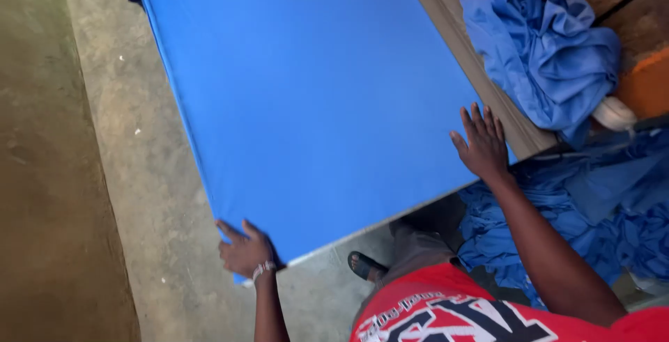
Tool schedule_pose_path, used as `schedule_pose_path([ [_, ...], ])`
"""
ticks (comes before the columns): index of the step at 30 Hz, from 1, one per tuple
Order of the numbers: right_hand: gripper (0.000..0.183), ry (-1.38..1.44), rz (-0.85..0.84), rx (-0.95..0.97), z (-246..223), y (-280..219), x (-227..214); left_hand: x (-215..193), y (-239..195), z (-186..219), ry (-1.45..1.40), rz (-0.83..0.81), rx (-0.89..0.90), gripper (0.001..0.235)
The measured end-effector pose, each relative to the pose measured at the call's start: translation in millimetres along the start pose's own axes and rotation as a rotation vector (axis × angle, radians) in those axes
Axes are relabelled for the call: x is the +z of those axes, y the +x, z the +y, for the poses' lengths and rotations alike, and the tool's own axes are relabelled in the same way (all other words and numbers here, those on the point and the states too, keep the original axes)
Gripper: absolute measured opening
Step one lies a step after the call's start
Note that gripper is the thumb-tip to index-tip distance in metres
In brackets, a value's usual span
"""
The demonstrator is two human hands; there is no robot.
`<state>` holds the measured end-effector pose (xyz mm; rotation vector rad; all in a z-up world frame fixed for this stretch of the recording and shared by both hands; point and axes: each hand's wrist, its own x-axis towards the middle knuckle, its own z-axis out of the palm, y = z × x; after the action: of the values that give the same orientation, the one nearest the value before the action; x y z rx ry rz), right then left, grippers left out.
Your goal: Lay out and smooth multiple layers of blue fabric on a long cutting table
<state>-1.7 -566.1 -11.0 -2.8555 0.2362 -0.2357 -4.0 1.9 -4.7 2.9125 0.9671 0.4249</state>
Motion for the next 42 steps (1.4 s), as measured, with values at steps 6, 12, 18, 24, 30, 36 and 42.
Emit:
schedule_pose_path([
  [6, 0.063, -0.072, 0.200, -0.104, 17, -13, 24, 1, 6, -33, -0.260, -0.264, -0.136, 0.100],
  [12, 0.060, -0.088, 0.180, -0.060, 16, -27, 29, -1, 27, -100, -0.772, -0.884, -0.277, 0.094],
  [18, 0.070, 0.071, -0.056, 0.058, 6, -26, 6, 26, 30, -97, -0.638, -0.822, -0.222, 0.088],
  [24, 0.068, 0.085, 0.006, 0.042, 7, -30, 9, -3, 22, -90, -0.604, -0.865, -0.232, 0.092],
  [30, 0.064, 0.091, 0.110, -0.009, 10, -33, 14, 5, 23, -102, -0.890, -0.904, -0.142, 0.078],
  [36, 0.060, 0.046, 0.229, -0.092, 13, -37, 22, 73, 54, -90, -0.481, -0.621, -0.003, 0.089],
  [42, 0.059, 0.064, 0.231, -0.074, -4, -36, 10, 18, 111, 48, -0.352, -0.033, 0.406, 0.076],
])
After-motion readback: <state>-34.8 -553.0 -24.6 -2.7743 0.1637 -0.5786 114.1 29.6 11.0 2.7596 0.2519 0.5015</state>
